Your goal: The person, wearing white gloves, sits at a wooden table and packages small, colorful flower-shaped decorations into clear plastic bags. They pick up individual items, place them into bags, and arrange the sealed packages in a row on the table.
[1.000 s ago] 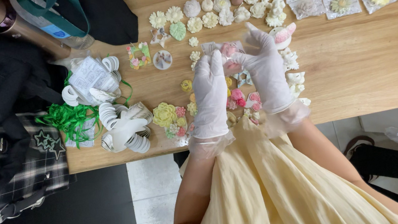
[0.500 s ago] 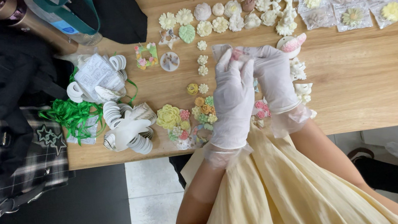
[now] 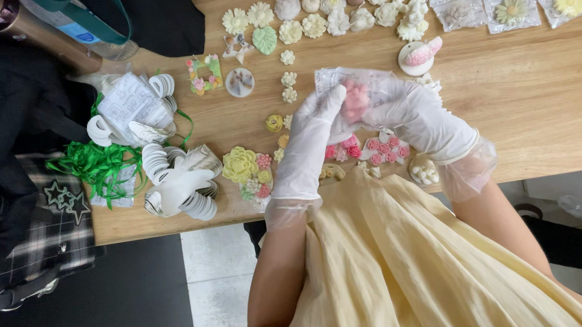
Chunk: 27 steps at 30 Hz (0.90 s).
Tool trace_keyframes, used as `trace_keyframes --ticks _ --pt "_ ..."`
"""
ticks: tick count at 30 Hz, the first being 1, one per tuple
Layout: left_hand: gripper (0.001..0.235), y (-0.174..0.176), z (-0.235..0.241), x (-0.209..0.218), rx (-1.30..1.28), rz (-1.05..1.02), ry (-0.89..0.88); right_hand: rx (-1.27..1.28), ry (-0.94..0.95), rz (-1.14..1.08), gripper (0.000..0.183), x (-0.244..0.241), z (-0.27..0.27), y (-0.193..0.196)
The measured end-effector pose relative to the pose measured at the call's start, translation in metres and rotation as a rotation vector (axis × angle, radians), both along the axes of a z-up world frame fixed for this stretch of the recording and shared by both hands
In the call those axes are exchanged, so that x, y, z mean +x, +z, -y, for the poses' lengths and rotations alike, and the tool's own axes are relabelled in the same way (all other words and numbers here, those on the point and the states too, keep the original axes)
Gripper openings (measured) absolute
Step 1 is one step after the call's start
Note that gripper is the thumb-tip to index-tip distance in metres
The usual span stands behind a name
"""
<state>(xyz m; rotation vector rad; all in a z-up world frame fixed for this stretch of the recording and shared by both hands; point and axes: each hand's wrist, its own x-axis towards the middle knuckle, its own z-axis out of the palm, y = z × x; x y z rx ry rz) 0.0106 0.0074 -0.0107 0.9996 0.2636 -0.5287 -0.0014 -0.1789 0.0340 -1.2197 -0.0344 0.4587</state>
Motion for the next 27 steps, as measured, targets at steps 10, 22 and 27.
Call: trace_keyframes --ticks 10,22,27 --pt "0.042 -0.049 0.009 0.007 -0.165 0.163 -0.106 -0.414 0.081 0.186 0.028 0.005 0.018 -0.011" --pt "0.058 -0.035 0.01 0.006 0.083 0.213 -0.25 -0.375 -0.021 0.042 0.032 0.003 0.008 0.005" --pt "0.068 -0.02 0.01 0.002 0.081 0.309 -0.268 -0.332 -0.053 -0.068 0.029 0.008 0.0 0.006"
